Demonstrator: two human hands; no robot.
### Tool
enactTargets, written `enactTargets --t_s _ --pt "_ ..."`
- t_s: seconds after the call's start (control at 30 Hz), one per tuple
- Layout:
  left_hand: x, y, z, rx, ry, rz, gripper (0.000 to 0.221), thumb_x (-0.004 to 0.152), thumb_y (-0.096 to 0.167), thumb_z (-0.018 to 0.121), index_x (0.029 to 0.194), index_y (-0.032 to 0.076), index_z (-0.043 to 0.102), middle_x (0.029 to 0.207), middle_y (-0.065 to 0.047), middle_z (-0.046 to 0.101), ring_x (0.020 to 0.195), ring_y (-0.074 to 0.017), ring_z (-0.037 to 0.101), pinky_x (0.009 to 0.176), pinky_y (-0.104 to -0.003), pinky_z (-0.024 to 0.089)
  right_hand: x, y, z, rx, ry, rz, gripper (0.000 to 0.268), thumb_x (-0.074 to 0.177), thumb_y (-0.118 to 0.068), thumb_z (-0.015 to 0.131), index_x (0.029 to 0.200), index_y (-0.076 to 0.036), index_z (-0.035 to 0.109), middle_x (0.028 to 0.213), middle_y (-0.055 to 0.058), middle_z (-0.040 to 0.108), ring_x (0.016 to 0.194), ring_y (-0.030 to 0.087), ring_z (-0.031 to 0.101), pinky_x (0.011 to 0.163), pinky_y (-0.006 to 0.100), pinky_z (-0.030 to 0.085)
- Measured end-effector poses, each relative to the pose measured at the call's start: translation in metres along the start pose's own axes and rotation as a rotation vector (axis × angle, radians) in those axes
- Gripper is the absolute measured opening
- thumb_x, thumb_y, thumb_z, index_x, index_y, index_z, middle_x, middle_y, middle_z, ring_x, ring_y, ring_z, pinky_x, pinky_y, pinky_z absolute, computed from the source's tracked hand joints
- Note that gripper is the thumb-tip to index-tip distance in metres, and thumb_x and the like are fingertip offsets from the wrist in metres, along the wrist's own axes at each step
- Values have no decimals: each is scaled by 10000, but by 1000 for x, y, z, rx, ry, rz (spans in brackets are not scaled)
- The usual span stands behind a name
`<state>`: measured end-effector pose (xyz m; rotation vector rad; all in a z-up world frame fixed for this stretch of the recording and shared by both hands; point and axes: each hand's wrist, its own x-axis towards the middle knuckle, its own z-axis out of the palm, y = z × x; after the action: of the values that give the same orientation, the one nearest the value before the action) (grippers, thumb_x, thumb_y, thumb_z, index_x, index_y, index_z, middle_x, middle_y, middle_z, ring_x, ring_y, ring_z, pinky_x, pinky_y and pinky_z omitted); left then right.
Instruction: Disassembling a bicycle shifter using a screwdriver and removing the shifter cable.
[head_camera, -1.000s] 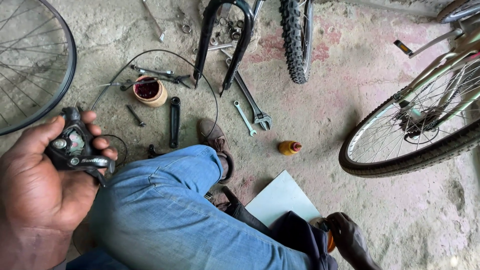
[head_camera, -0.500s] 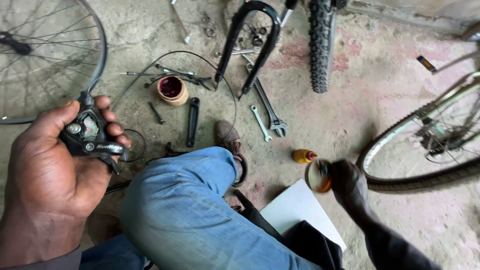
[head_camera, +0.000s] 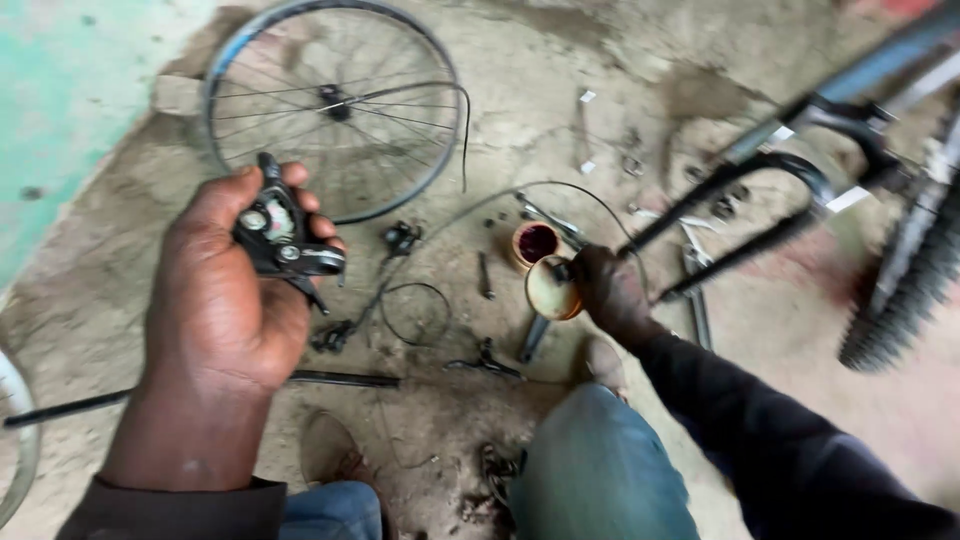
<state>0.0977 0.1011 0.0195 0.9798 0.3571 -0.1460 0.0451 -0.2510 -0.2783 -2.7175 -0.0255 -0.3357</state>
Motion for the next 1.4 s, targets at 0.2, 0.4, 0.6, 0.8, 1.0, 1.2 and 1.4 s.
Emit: enactTargets --t_s 0.2,0.4,0.6,0.8,1.0,1.2,1.4 --pt "8 19 -7 -25 146 8 260 1015 159 513 1148 -46 601 947 -129 611 743 -191 574 667 -318 514 21 -15 182 123 -158 8 204 966 -207 630 836 -49 633 706 159 683 504 334 623 474 464 493" --pt "3 27 -13 -8 215 -36 318 1044 175 475 1194 -63 623 947 -150 576 784 -226 551 670 -383 479 14 12 330 48 -178 201 170 921 -215 655 861 -55 651 757 142 668 577 282 628 535 424 521" --pt "4 26 -6 -13 261 -97 375 1027 182 474 1229 -93 629 940 -171 563 792 -262 536 684 -442 454 39 -17 329 106 -255 431 349 1061 -312 507 947 -31 680 747 175 695 538 303 635 488 435 525" --pt "-2 29 -5 -128 249 -116 194 1020 92 452 1150 -47 489 973 -190 555 846 -293 549 776 -447 461 47 -35 205 248 -425 395 382 983 -339 544 917 14 676 688 123 729 642 300 711 635 412 573" --pt "-18 28 -14 -222 81 -38 174 971 82 513 1118 -11 508 923 -133 557 794 -237 559 751 -393 500 31 -36 132 164 -554 161 260 881 -282 701 856 -25 675 735 102 709 621 252 672 628 376 557" --pt "-29 28 -22 -260 38 -32 137 999 104 528 1103 15 524 877 -123 575 737 -212 572 670 -330 494 12 -39 170 185 -606 9 125 839 -207 706 919 -111 711 803 46 743 666 219 675 640 364 535" --pt "-29 40 -8 -141 130 -75 161 1038 116 485 1120 -15 528 903 -148 556 745 -240 553 675 -384 481 16 -49 226 143 -601 -50 470 828 -110 764 1282 -107 644 1102 112 760 886 233 768 723 380 633"
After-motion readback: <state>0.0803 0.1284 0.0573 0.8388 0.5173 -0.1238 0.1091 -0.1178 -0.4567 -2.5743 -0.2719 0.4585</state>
